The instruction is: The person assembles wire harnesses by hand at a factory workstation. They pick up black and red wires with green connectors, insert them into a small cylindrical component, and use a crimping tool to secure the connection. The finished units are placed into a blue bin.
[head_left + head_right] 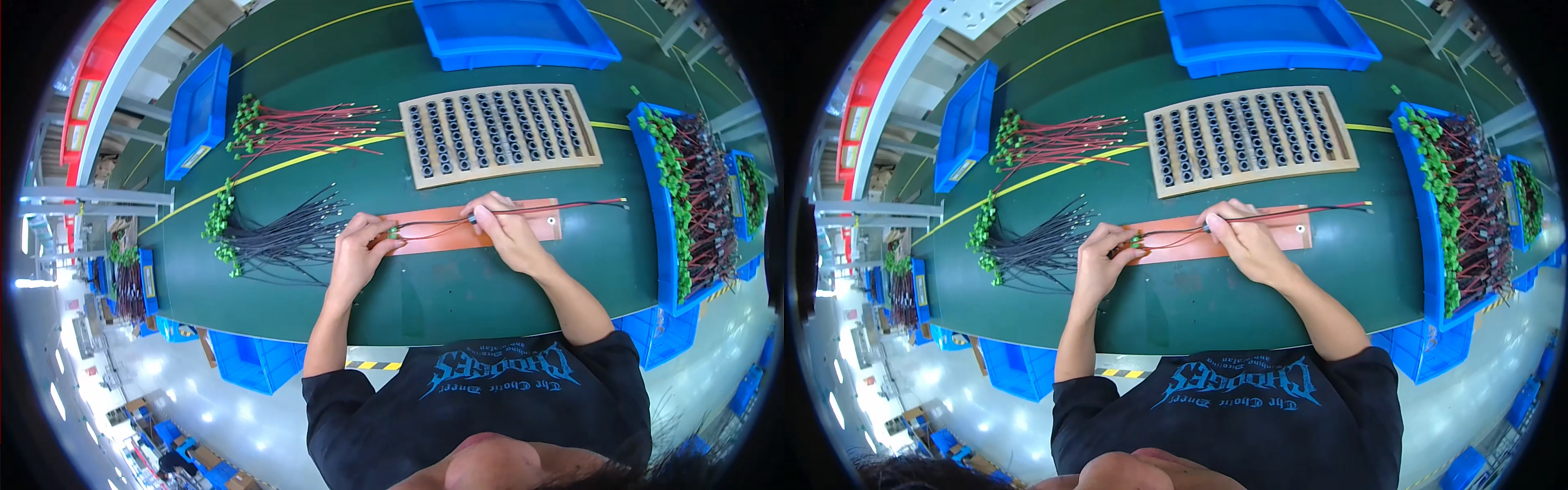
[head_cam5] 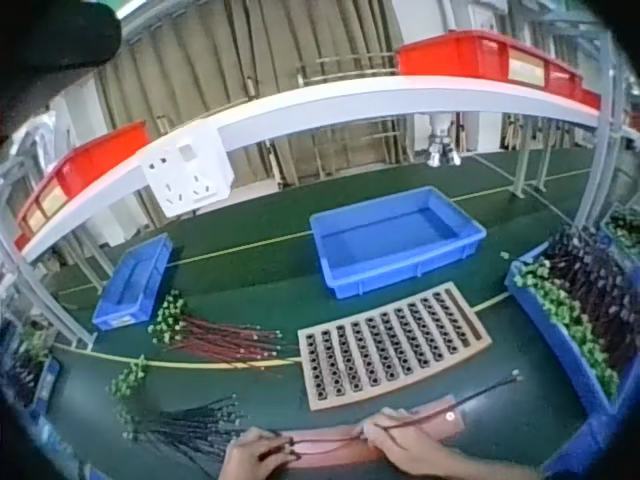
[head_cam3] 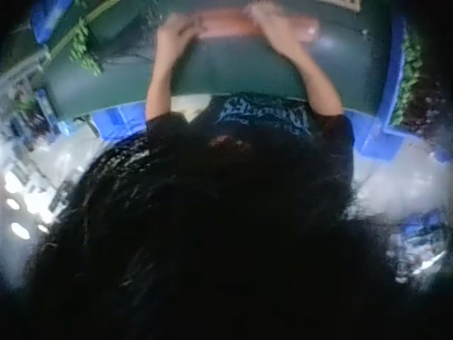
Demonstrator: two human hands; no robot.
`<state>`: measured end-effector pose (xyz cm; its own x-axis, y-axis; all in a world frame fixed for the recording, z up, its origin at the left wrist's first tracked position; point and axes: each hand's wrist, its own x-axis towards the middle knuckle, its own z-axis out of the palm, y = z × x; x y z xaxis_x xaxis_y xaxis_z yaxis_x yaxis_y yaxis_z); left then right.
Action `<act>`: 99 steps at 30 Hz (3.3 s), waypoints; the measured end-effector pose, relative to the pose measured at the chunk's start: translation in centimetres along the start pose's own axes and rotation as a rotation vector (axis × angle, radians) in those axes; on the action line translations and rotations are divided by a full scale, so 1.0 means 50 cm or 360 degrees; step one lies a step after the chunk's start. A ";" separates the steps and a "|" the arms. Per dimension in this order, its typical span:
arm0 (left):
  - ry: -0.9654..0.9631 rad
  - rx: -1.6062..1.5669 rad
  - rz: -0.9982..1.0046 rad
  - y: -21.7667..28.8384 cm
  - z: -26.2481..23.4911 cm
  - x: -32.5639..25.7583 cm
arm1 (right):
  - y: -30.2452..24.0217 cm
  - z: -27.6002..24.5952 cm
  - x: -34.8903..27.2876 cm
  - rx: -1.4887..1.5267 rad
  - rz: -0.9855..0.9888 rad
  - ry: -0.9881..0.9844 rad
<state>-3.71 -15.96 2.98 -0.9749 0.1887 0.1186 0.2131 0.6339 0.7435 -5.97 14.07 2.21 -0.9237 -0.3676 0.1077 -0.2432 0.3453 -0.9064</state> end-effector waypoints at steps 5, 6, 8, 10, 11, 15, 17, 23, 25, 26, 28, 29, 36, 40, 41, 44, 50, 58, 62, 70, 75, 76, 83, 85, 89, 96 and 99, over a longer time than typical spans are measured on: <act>0.0254 0.0513 0.0912 0.066 -0.009 0.028 | 0.029 0.008 0.003 -0.0320 -0.0022 0.0082; 0.0298 0.0645 0.1204 0.092 -0.008 0.033 | 0.036 0.011 0.000 -0.0393 -0.0032 0.0060; -0.0717 0.0957 0.0965 0.249 0.002 0.074 | 0.055 0.016 -0.004 -0.0611 -0.0125 0.0096; -0.0545 0.1486 0.1761 0.297 0.038 0.091 | 0.048 0.019 0.004 -0.0770 -0.0299 0.0055; -0.0345 0.1745 0.2082 0.299 0.048 0.104 | 0.048 0.016 -0.002 -0.0897 -0.0366 0.0050; 0.0009 0.2302 0.2167 0.295 0.063 0.149 | 0.045 0.029 -0.005 -0.0874 -0.0600 0.0544; -0.0054 0.1968 0.1915 0.277 0.043 0.158 | 0.031 0.023 0.000 -0.0654 -0.0224 0.0330; -0.0031 0.1785 0.1458 0.203 0.035 0.125 | 0.023 0.026 0.004 -0.0664 -0.0133 0.0285; 0.0039 0.1873 0.1362 0.191 0.037 0.117 | 0.021 0.029 0.005 -0.0676 -0.0141 0.0279; 0.0077 0.1977 0.1331 0.198 0.033 0.120 | 0.021 0.029 0.005 -0.0699 -0.0133 0.0274; 0.0116 0.2088 0.1198 0.196 0.037 0.119 | 0.022 0.029 0.005 -0.0746 -0.0116 0.0268; 0.0118 0.2099 0.1091 0.188 0.042 0.115 | 0.023 0.030 0.005 -0.0762 -0.0114 0.0261; 0.0045 0.1301 0.0902 0.178 0.041 0.111 | 0.031 0.034 0.005 -0.0751 -0.0108 0.0265; 0.0112 0.1323 0.0929 0.160 0.022 0.102 | 0.024 0.031 0.004 -0.0757 -0.0080 0.0261; 0.0189 0.1427 0.0925 0.155 0.022 0.100 | 0.022 0.031 0.004 -0.0746 -0.0075 0.0254; 0.0291 0.1276 0.0815 0.139 0.030 0.099 | 0.025 0.028 0.005 -0.0698 -0.0079 0.0256; 0.0447 -0.1179 0.0084 0.096 0.190 0.079 | 0.032 0.029 0.005 -0.0563 -0.0099 0.0294; 0.0657 -0.1652 -0.0119 0.065 0.241 0.081 | 0.023 0.001 0.002 -0.0347 0.0028 0.0187; 0.0666 -0.1710 -0.0136 0.066 0.243 0.081 | 0.038 -0.014 0.005 -0.0529 -0.0083 0.0196; 0.0557 -0.1615 -0.0179 0.060 0.253 0.075 | 0.055 0.010 0.004 0.0486 0.0365 0.0339; 0.0591 -0.1678 -0.0117 0.064 0.252 0.070 | 0.062 0.006 0.005 0.0531 0.0386 0.0314; 0.0605 -0.1669 -0.0118 0.064 0.251 0.071 | 0.060 0.006 0.006 0.0537 0.0390 0.0317; 0.0585 -0.1731 -0.0118 0.064 0.252 0.069 | 0.065 0.005 0.004 0.0570 0.0394 0.0295; 0.0558 -0.1739 -0.0135 0.063 0.252 0.068 | 0.056 0.005 0.005 0.0582 0.0414 0.0302; 0.0492 -0.1731 -0.0164 0.066 0.246 0.061 | 0.058 0.002 0.006 0.0610 0.0389 0.0290; 0.0450 -0.1151 0.0195 0.073 0.228 0.023 | 0.068 -0.001 0.005 0.0788 0.0332 0.0360; 0.0458 -0.0857 0.0430 0.080 0.220 0.023 | 0.074 -0.004 0.005 0.0796 0.0338 0.0335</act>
<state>-3.25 -4.97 -1.13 -0.8861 0.0334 0.4623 0.4629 0.1155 0.8788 -7.15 15.44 -1.04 -0.9884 -0.1374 -0.0653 0.0762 -0.0758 -0.9942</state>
